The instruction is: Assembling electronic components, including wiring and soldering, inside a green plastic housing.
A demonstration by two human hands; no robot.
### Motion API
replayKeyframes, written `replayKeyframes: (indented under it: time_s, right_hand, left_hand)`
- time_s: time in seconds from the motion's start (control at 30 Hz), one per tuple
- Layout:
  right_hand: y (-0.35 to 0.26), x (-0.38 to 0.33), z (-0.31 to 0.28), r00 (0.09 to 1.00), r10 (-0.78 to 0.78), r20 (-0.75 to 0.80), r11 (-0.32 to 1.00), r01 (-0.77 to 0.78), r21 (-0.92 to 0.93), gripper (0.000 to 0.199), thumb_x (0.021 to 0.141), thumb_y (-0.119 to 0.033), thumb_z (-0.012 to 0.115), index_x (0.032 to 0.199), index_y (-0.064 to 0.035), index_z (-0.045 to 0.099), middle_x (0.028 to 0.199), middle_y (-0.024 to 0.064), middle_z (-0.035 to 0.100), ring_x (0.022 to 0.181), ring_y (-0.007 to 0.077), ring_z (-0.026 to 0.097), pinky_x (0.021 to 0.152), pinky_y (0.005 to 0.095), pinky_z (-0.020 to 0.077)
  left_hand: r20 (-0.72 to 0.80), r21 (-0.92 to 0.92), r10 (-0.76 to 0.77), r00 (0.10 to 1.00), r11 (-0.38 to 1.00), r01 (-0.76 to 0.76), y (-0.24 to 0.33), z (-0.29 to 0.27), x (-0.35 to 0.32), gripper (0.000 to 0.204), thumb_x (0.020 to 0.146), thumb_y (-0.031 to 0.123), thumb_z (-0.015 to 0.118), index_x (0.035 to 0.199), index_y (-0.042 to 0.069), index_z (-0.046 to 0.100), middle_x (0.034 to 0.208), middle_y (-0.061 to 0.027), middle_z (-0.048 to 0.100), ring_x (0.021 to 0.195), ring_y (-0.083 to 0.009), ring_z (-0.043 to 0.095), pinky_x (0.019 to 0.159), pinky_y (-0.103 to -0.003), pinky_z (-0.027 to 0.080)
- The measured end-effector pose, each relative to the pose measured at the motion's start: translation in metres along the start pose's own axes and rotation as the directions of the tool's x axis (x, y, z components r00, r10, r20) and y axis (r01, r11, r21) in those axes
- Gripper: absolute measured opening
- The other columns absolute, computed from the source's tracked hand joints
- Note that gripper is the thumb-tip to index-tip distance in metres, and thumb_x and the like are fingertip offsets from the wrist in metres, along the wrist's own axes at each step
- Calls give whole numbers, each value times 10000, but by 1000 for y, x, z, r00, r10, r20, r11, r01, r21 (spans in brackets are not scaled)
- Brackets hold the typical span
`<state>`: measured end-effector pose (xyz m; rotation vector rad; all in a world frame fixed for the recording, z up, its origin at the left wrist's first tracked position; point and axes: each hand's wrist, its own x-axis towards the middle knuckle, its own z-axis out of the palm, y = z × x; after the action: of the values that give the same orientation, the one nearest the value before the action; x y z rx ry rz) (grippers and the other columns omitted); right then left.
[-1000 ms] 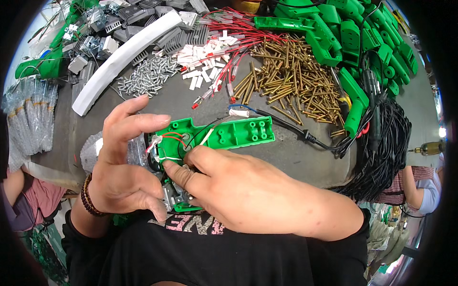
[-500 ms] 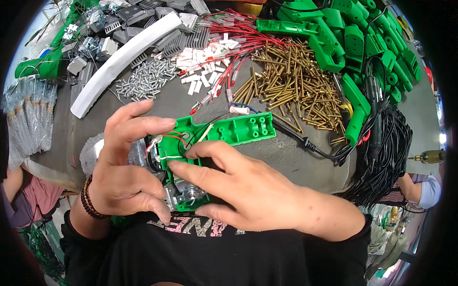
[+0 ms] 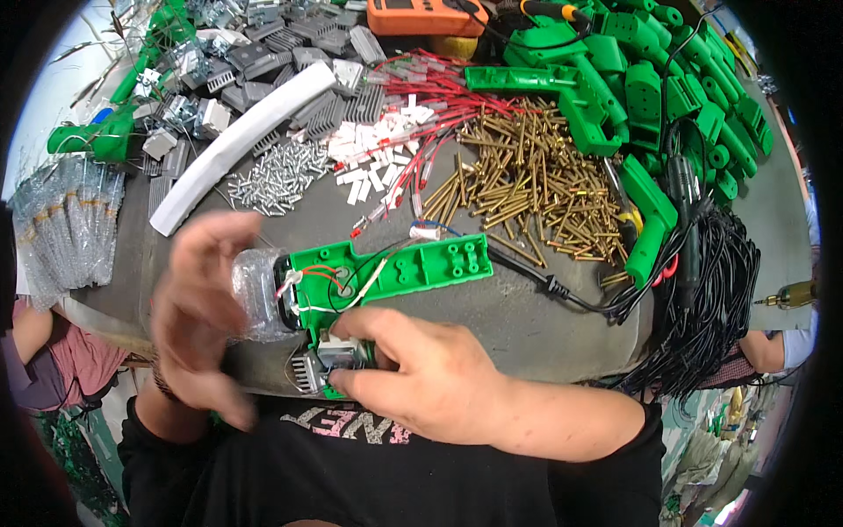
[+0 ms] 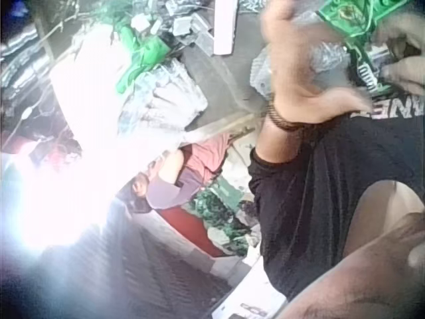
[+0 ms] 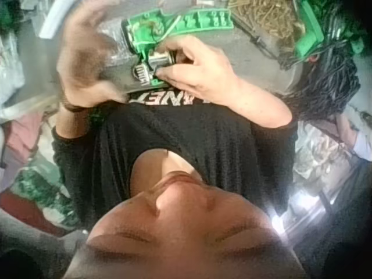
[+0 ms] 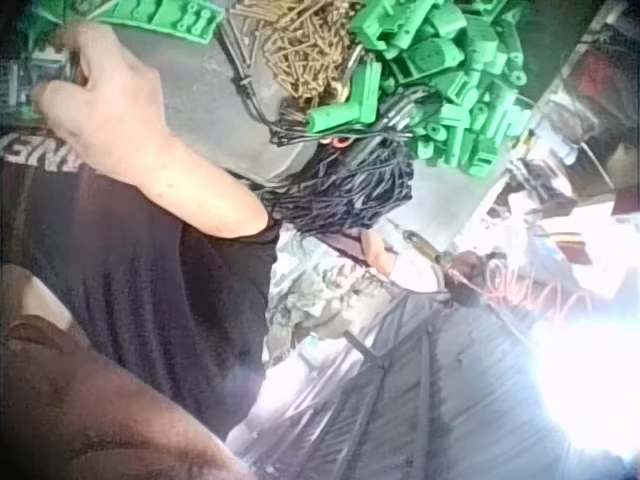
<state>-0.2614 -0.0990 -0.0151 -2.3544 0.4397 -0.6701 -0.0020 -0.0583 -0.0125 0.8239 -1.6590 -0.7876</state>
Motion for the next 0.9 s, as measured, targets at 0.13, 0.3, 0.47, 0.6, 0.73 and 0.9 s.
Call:
replayKeyframes:
  time_s: [0.13,0.3,0.47,0.6,0.73,0.9]
  right_hand:
    - [1,-7,6,995,34,-89,998,-29,56,267,736,-77,762,992,-140,719,1183,88,597,670,139,595,535,279,511]
    - [-1,-10,-24,992,-96,-86,994,91,-59,408,738,-63,773,1138,-137,740,1197,121,633,699,162,644,560,280,533]
    - [30,11,-137,905,-303,-297,811,82,-579,300,843,-69,718,1139,-25,700,970,113,678,891,162,634,791,287,501]
    - [94,56,-183,602,407,-687,910,-204,361,258,993,-134,588,1182,25,664,942,51,685,870,121,625,751,269,491]
    - [154,102,-202,685,430,-588,899,-388,204,610,902,25,657,1461,-115,457,1342,90,587,1062,188,606,792,272,521]
    - [185,121,-218,858,161,-488,960,-252,-126,210,903,6,688,1102,-60,695,930,30,700,843,137,661,702,287,537]
  left_hand:
    - [-105,446,-112,988,883,147,3,-26,30,203,843,83,713,1024,52,629,1187,-161,582,1084,-233,573,974,-363,443]
    - [385,733,-360,850,679,-44,-5,-44,64,162,765,94,741,908,70,669,916,-89,636,926,-321,601,841,-408,460]
    - [451,808,-347,822,551,-211,-9,-46,55,149,755,151,743,851,104,639,873,-67,581,894,-305,569,819,-421,421]
    - [219,842,-170,961,531,-98,-7,-65,38,130,794,101,702,872,59,606,909,-94,607,889,-282,585,841,-398,453]
    - [43,625,-46,998,780,9,27,-68,20,144,750,17,700,865,22,613,817,-95,601,716,-250,579,690,-345,472]
    - [67,468,18,998,883,-47,46,-33,-8,175,660,113,794,797,82,689,769,-57,611,641,-225,563,594,-345,431]
